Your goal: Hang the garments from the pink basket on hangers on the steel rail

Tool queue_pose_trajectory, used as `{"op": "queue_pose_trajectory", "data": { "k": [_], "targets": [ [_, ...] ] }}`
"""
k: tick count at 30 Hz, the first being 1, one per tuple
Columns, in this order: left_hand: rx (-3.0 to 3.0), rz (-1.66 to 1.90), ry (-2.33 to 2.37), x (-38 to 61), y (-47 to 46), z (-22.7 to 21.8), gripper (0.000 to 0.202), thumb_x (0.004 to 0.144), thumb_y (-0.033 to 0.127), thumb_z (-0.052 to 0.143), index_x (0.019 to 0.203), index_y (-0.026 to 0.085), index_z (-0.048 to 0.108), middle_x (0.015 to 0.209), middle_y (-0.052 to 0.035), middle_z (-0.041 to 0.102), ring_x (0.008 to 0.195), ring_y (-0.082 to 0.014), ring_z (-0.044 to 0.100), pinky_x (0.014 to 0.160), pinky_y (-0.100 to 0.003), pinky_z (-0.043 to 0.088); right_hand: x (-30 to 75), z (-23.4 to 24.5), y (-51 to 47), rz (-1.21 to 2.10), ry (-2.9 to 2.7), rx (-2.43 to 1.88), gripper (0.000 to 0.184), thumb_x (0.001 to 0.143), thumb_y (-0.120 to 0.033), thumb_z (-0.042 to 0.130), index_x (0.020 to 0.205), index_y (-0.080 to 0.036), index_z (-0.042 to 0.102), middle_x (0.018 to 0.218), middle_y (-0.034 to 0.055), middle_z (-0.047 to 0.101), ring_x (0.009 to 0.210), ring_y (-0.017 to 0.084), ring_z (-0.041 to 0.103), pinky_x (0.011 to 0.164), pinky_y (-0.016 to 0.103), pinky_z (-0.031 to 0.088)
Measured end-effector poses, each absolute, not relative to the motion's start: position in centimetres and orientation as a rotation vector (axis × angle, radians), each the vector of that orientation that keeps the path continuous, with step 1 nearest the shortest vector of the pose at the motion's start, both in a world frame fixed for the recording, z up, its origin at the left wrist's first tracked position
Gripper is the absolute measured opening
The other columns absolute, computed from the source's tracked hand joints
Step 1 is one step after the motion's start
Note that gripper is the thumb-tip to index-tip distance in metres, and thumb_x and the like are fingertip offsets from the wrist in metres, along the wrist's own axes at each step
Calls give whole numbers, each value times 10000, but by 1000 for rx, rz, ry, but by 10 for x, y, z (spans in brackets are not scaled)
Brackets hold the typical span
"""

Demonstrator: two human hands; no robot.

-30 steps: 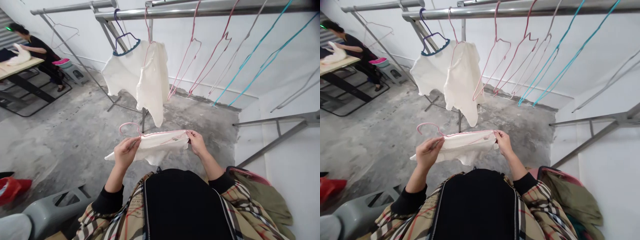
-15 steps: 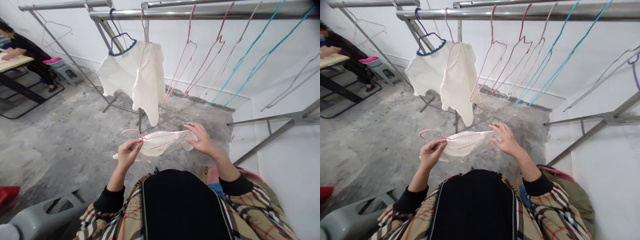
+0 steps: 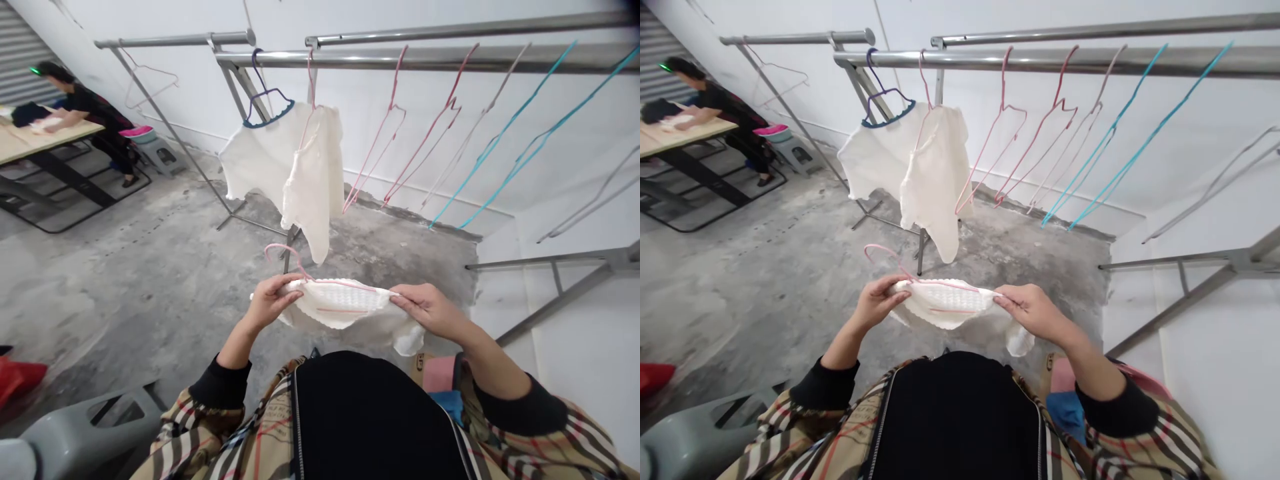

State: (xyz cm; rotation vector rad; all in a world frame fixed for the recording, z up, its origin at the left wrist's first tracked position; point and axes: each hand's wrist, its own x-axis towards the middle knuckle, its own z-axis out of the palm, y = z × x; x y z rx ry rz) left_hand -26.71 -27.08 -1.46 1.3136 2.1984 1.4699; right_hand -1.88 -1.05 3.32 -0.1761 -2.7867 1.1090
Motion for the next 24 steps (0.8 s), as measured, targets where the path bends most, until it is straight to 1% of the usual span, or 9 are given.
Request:
{"op": "queue_pose_trajectory", "data": {
  "k": [2,6,10,13,15,17,19,21,24],
  "targets": [
    [1267,1429,2207,-281,-277,-19,307,741,370,730,980,180,753,915,-78,765,807,-202,695,731,-264,528,-9,45,-5,1196,-2745,-270,393,969,-454,411,960,-214,723,817,14,726,686,159,643,616,240,461],
    [1039,1525,2248,-303,-287,-26,269,749,404,693,850,169,774,809,-71,763,733,-199,678,661,-263,510,7,62,3,1369,-2632,-474,393,932,-498,478,962,-212,746,846,31,735,750,183,664,637,238,499],
    [913,1568,2204,-312,-284,-28,254,727,413,710,803,181,782,809,-61,764,778,-211,673,718,-283,501,17,66,5,1528,-2527,-630,417,878,-558,540,943,-210,761,834,48,737,752,204,674,623,249,524],
    [791,1693,2094,-317,-279,-32,290,708,439,724,807,172,780,849,-68,761,806,-211,661,728,-285,493,25,65,8,1611,-2479,-718,396,862,-557,571,979,-230,761,866,41,738,742,200,669,607,247,526],
    [663,1800,1997,-323,-275,-37,336,707,464,721,845,161,771,849,-66,750,764,-185,639,672,-264,476,32,65,9,1624,-2446,-789,392,852,-560,584,993,-240,762,848,36,737,716,195,658,582,245,520],
    [533,1877,1908,-330,-271,-43,378,687,486,729,854,148,752,761,-46,719,659,-142,592,592,-234,439,37,66,8,1651,-2394,-851,404,835,-575,597,988,-241,765,818,37,736,694,199,653,560,247,518],
    [463,1906,1866,-338,-267,-47,393,658,503,741,802,138,722,626,-7,644,546,-101,513,523,-212,389,41,67,6,1708,-2344,-894,419,817,-584,612,992,-235,764,802,43,736,682,207,654,544,254,524],
    [460,1913,1869,-343,-262,-48,392,656,517,733,751,140,686,551,24,569,486,-80,449,487,-203,354,42,68,2,1735,-2308,-937,423,811,-578,623,1009,-231,760,805,46,740,677,212,657,534,258,530],
    [486,1932,1888,-344,-252,-42,366,683,498,723,793,153,672,609,25,583,510,-76,456,506,-197,361,42,70,-6,1694,-2301,-937,410,823,-565,614,1005,-228,760,829,46,746,680,209,664,537,255,537]
  ]
}}
